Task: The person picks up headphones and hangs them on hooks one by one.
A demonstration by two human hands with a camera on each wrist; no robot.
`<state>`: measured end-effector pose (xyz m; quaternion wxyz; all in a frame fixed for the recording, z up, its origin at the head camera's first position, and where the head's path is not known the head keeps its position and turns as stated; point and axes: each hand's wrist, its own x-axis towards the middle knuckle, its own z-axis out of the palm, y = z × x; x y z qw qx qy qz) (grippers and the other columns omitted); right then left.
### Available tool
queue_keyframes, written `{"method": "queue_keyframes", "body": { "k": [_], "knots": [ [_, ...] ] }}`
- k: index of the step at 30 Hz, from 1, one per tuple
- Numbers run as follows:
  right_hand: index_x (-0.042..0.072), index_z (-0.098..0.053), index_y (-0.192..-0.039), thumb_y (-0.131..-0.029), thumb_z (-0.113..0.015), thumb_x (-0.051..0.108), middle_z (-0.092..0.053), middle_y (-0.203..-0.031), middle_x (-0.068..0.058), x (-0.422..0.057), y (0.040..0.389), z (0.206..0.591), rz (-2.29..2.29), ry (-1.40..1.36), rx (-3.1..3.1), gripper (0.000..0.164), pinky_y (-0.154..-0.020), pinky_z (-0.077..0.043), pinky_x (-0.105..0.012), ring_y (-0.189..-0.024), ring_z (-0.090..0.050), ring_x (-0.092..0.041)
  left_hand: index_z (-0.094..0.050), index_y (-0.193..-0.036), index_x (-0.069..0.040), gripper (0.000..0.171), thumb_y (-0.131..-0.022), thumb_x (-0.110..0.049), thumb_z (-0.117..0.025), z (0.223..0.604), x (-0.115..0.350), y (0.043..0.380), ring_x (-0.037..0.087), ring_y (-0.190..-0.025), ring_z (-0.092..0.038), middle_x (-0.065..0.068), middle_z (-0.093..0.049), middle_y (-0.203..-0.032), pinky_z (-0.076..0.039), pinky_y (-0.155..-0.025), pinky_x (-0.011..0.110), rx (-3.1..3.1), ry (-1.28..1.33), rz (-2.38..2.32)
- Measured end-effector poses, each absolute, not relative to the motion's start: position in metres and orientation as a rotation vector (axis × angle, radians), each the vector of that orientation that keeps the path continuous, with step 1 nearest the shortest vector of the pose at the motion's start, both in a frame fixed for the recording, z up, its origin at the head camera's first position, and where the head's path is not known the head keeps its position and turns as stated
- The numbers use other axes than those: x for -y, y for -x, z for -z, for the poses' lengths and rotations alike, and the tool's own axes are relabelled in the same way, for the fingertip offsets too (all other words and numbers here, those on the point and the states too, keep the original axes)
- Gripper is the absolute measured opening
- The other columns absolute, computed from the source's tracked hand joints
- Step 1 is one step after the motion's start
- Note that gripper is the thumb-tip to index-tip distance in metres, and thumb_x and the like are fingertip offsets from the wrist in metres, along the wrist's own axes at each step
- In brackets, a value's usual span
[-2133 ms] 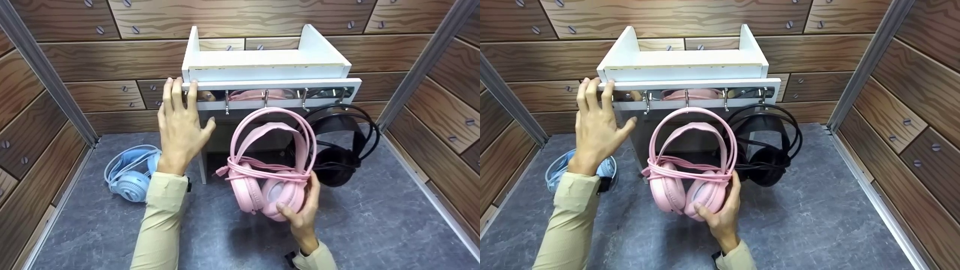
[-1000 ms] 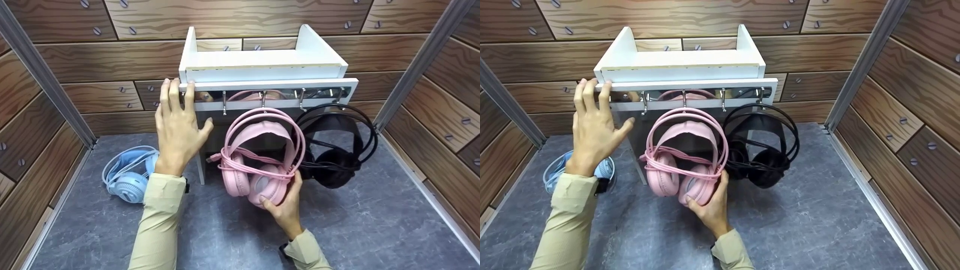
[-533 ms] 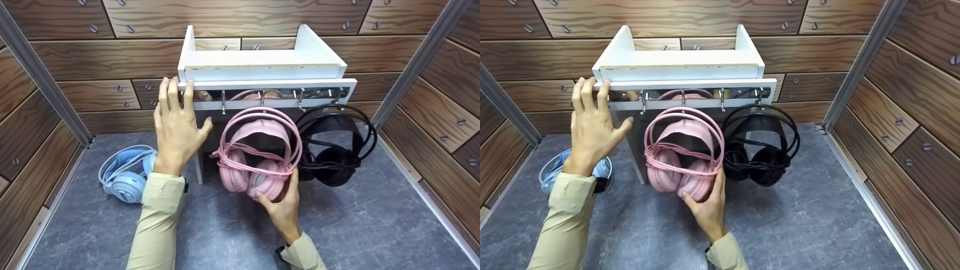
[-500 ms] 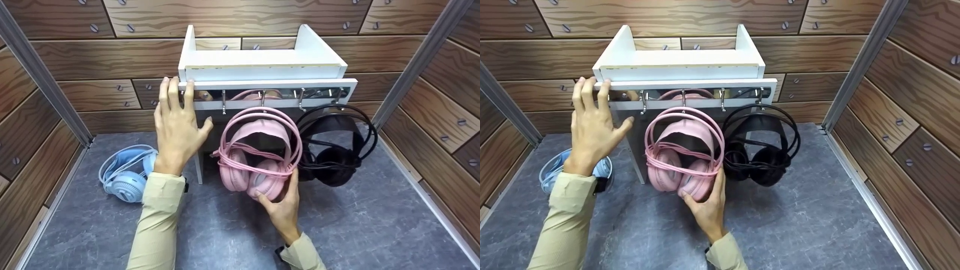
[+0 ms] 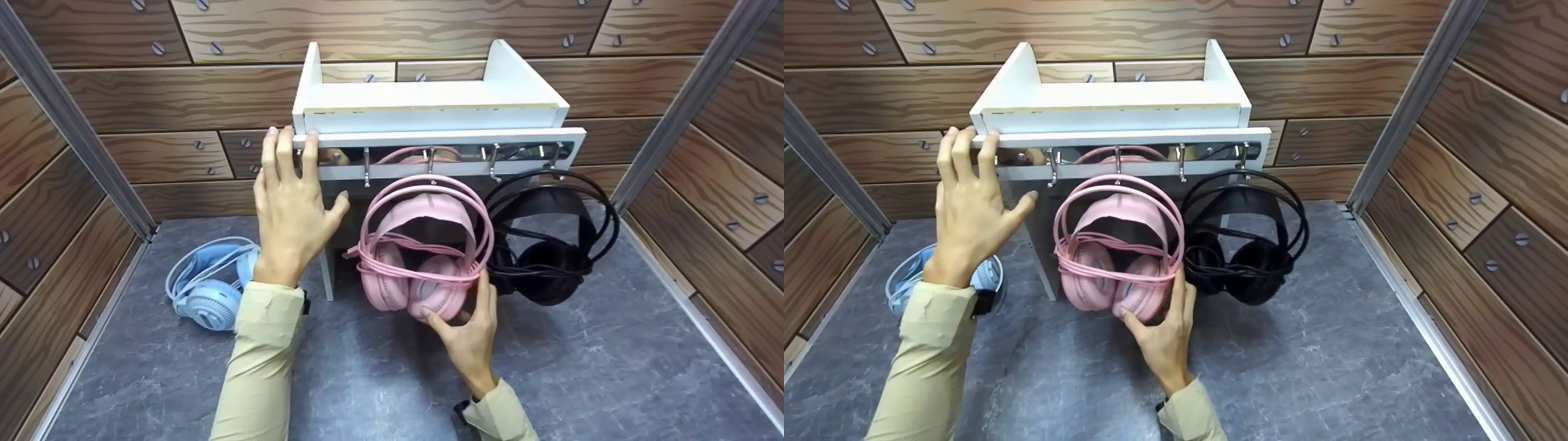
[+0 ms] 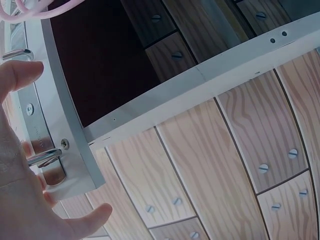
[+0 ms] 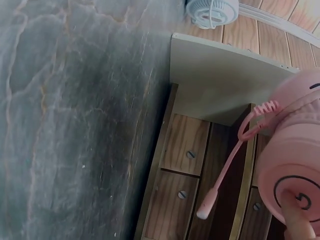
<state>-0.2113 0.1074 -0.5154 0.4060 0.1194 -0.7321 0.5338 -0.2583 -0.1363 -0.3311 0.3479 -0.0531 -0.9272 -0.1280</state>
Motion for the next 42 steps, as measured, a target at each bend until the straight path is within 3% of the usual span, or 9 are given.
{"method": "queue_keyframes", "body": {
  "k": [8, 19, 25, 30, 33, 38, 42],
  "knots": [
    [-0.007, -0.035, -0.152, -0.064, -0.093, -0.005, -0.050, -0.139, -0.025, -0.109, 0.212, 0.513, -1.422, -0.299, 1.851, 0.106, -0.074, -0.057, -0.022, -0.118, -0.054, -0.032, -0.030, -0.157, -0.010, 0.087, -0.087, -0.043, -0.070, 0.330, 0.135, 0.259, 0.037, -0.151, -0.011, 0.021, -0.021, -0.160, -0.030, -0.113, 0.058, 2.394, 0.153, 0.340],
    [-0.006, -0.033, -0.153, -0.066, -0.093, 0.000, -0.052, -0.135, -0.025, -0.112, 0.210, 0.514, -1.425, -0.325, 1.903, 0.106, -0.071, -0.059, -0.028, -0.109, -0.057, -0.030, -0.028, -0.159, -0.011, 0.088, -0.088, -0.041, -0.069, 0.332, 0.143, 0.255, 0.036, -0.152, -0.008, 0.020, -0.016, -0.164, -0.024, -0.117, 0.058, 2.420, 0.178, 0.355],
    [-0.008, -0.032, -0.152, -0.067, -0.092, -0.003, -0.053, -0.131, -0.024, -0.116, 0.207, 0.510, -1.415, -0.357, 1.905, 0.104, -0.069, -0.059, -0.025, -0.105, -0.058, -0.028, -0.026, -0.156, -0.009, 0.087, -0.089, -0.040, -0.071, 0.348, 0.147, 0.246, 0.044, -0.150, -0.011, 0.027, -0.013, -0.161, -0.016, -0.119, 0.059, 2.237, 0.302, 0.370],
    [-0.014, -0.037, -0.146, -0.071, -0.083, -0.015, -0.055, -0.124, -0.028, -0.128, 0.205, 0.508, -1.407, -0.472, 1.871, 0.088, -0.076, -0.060, -0.030, -0.103, -0.061, -0.030, -0.029, -0.151, -0.008, 0.083, -0.087, -0.035, -0.073, 0.372, 0.161, 0.228, 0.047, -0.146, -0.021, 0.028, -0.020, -0.157, -0.016, -0.119, 0.058, 2.113, 0.367, 0.364],
    [-0.017, -0.046, -0.138, -0.071, -0.078, -0.022, -0.058, -0.118, -0.028, -0.143, 0.201, 0.507, -1.402, -0.537, 1.867, 0.075, -0.082, -0.059, -0.032, -0.106, -0.063, -0.023, -0.030, -0.151, -0.007, 0.082, -0.086, -0.034, -0.072, 0.391, 0.171, 0.214, 0.048, -0.144, -0.025, 0.028, -0.024, -0.157, -0.018, -0.119, 0.059, 2.120, 0.370, 0.359],
    [-0.018, -0.060, -0.119, -0.069, -0.074, -0.027, -0.063, -0.107, -0.028, -0.179, 0.191, 0.501, -1.319, -0.567, 1.854, 0.053, -0.085, -0.057, -0.025, -0.105, -0.065, -0.012, -0.041, -0.147, -0.004, 0.076, -0.085, -0.039, -0.066, 0.427, 0.183, 0.191, 0.048, -0.140, -0.032, 0.028, -0.034, -0.152, -0.025, -0.114, 0.063, 2.208, 0.367, 0.304],
    [-0.017, -0.067, -0.105, -0.068, -0.073, -0.022, -0.066, -0.098, -0.027, -0.206, 0.188, 0.491, -1.145, -0.538, 1.825, 0.037, -0.086, -0.053, -0.017, -0.099, -0.064, -0.009, -0.053, -0.138, -0.002, 0.068, -0.085, -0.045, -0.059, 0.452, 0.193, 0.176, 0.050, -0.136, -0.036, 0.030, -0.041, -0.146, -0.028, -0.110, 0.065, 2.257, 0.345, 0.271]
  ]
}}
